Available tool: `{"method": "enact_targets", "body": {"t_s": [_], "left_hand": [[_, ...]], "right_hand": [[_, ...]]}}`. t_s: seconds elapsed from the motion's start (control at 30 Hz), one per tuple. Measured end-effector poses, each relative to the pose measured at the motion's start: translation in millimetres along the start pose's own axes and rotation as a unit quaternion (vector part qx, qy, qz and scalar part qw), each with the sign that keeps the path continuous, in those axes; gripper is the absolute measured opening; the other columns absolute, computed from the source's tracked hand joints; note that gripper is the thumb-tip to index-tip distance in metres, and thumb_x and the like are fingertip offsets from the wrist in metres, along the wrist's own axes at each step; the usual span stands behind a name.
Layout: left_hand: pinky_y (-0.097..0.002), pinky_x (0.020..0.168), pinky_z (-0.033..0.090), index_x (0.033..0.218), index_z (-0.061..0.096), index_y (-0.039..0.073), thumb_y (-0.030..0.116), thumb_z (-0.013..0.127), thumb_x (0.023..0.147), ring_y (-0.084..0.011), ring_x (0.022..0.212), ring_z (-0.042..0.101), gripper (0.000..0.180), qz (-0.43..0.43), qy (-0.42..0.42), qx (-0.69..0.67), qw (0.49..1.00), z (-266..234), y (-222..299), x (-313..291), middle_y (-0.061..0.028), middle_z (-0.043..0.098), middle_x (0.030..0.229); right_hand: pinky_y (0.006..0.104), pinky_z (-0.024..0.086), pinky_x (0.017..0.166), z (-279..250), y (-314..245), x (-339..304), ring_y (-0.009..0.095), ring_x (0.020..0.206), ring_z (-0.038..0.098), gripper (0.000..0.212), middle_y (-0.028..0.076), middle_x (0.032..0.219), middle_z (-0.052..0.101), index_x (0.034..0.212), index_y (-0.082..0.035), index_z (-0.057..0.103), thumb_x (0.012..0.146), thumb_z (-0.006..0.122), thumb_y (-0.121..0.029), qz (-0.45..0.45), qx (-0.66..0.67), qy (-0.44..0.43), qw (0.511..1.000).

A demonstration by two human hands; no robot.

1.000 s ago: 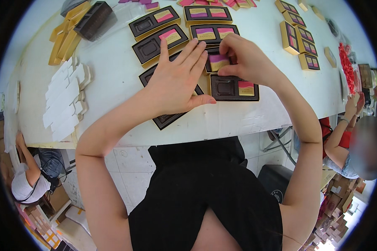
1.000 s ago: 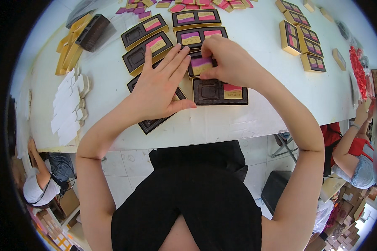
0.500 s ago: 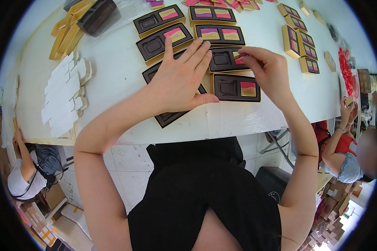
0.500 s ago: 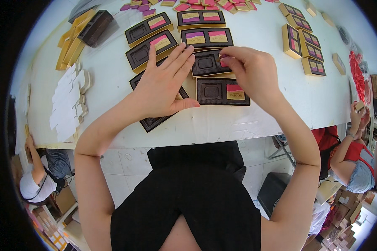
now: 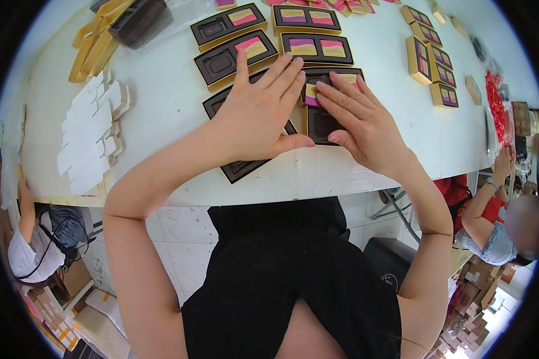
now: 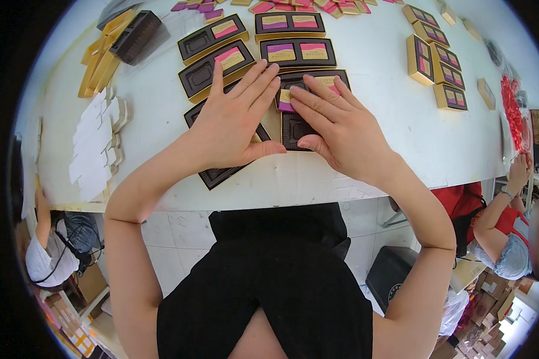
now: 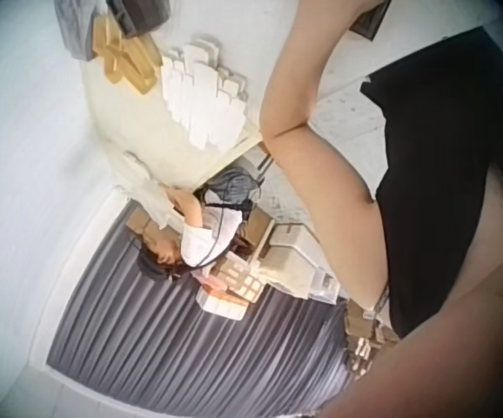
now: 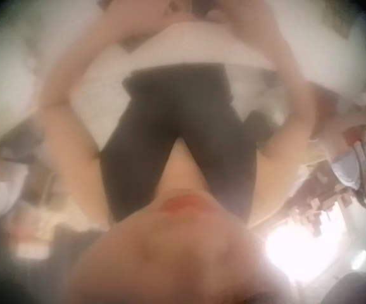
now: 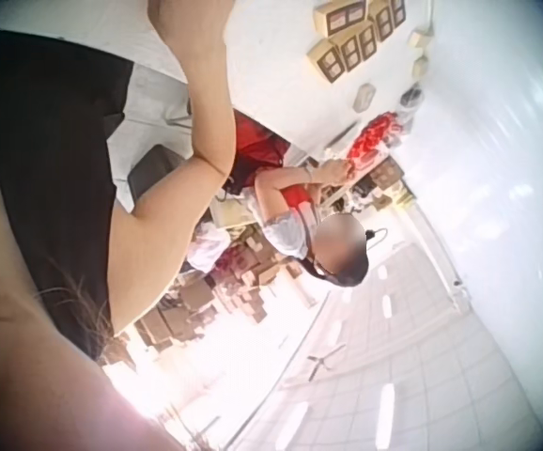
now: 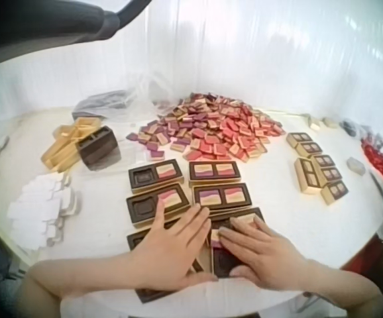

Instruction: The person assembles small cosmetic palettes by placing black plastic inserts into gold-colored boxes, then adding pink and purple rectangular inserts into each compartment. The person arranges the completed palettes on the table and places one into a clear plastic bag.

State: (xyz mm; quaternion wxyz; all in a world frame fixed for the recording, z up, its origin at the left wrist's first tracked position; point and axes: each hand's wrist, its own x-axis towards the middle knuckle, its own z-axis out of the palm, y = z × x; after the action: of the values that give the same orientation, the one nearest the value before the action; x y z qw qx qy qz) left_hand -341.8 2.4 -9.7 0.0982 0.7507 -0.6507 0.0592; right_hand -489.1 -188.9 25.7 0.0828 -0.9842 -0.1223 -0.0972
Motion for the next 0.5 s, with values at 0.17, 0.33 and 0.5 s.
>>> {"method": "enact_targets", "body": {"t_s": [0.17,0.33,0.5], "left_hand": [[-0.074,0.107,0.012,0.138,0.043,-0.01,0.069,0.051,0.086,-0.0325,0.146,0.027,0.095,0.001,0.004,-0.011,1.0,-0.7,-0.9,0.4,-0.0221,0.036,0.151],[-0.0748,0.107,0.011,0.139,0.042,-0.01,0.068,0.052,0.086,-0.0326,0.146,0.027,0.094,-0.003,-0.003,-0.021,1.0,-1.3,-0.4,-0.1,-0.0231,0.035,0.152],[-0.0796,0.102,0.011,0.14,0.048,0.004,0.064,0.056,0.085,-0.0372,0.143,0.029,0.082,0.009,0.014,-0.05,0.999,-2.0,0.6,-1.7,-0.0218,0.038,0.149]], "right_hand": [[0.0612,0.013,0.117,1.6,35.9,7.0,0.024,0.144,0.033,0.052,0.0,0.144,0.051,0.137,-0.012,0.055,0.095,0.052,-0.042,-0.035,-0.074,-0.066,0.995],[0.0687,0.006,0.114,2.0,42.0,9.4,0.026,0.146,0.026,0.056,-0.004,0.143,0.051,0.14,-0.017,0.052,0.097,0.04,-0.052,-0.045,-0.078,-0.07,0.993],[0.0672,0.008,0.115,0.0,28.6,13.0,0.027,0.143,0.033,0.053,-0.004,0.137,0.057,0.123,-0.014,0.066,0.092,0.05,-0.054,-0.034,-0.102,-0.046,0.993]]}}
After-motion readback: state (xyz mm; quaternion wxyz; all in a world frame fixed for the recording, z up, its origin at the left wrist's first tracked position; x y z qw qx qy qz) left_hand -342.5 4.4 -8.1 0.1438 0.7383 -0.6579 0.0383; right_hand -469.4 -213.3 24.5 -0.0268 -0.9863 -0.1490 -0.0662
